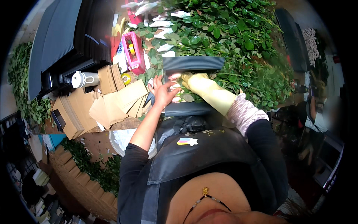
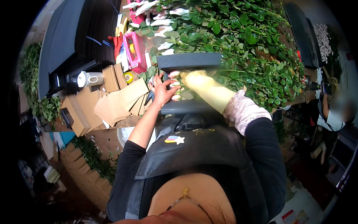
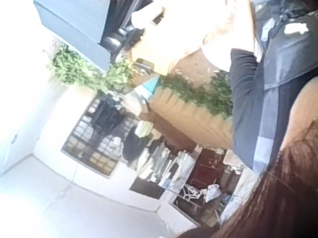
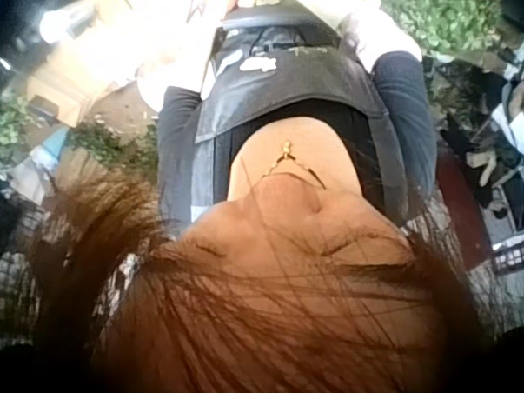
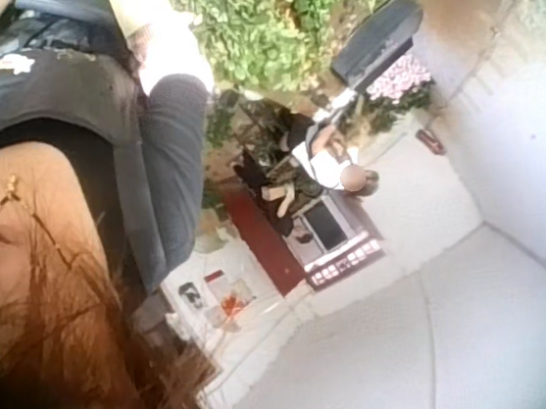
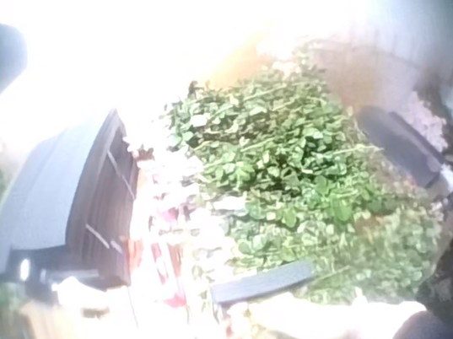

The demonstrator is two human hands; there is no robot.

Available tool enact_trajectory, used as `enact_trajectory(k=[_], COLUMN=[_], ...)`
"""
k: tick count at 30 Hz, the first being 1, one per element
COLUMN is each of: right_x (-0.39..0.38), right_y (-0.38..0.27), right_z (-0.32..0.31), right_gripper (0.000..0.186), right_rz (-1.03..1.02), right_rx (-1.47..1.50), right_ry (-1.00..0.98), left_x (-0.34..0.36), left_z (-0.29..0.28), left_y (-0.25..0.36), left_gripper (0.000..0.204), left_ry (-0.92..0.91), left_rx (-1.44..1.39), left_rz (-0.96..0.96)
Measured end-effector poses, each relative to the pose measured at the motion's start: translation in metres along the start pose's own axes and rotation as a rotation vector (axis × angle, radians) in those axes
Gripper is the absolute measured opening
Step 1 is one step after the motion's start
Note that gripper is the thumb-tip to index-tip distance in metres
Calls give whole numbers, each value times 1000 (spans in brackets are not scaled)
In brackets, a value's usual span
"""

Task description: The person arranges white flowers into a black rectangular tray. They pick up individual flowers from a large pile of greenery and place them into the tray, adjusting their positions to fit. The person wears yellow gloves and works at a table cluttered with cardboard and other floral supplies.

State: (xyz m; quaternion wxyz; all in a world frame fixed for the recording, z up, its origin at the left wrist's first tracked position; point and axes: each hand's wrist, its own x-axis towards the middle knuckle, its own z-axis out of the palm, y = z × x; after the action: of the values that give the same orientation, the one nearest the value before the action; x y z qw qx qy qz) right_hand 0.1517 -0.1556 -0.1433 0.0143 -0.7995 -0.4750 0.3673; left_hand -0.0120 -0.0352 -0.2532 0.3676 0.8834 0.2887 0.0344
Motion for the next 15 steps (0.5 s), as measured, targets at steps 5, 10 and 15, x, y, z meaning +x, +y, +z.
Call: enact_trajectory(k=[5,10,15], right_x=[7,7,20], right_y=[3,3,7], right_z=[-12,-13,19], right_gripper=[31,31,29], right_rz=[-39,-48,-77], right_rx=[29,29,-109], right_ry=[-36,-31,106], left_x=[3,9,22], left_z=[1,-1,6], left_y=[-5,-2,-3], left_gripper=[72,79,72], left_ry=[6,-16,0], left_rx=[-51,-59,-49], left_rz=[-53,-33,-135])
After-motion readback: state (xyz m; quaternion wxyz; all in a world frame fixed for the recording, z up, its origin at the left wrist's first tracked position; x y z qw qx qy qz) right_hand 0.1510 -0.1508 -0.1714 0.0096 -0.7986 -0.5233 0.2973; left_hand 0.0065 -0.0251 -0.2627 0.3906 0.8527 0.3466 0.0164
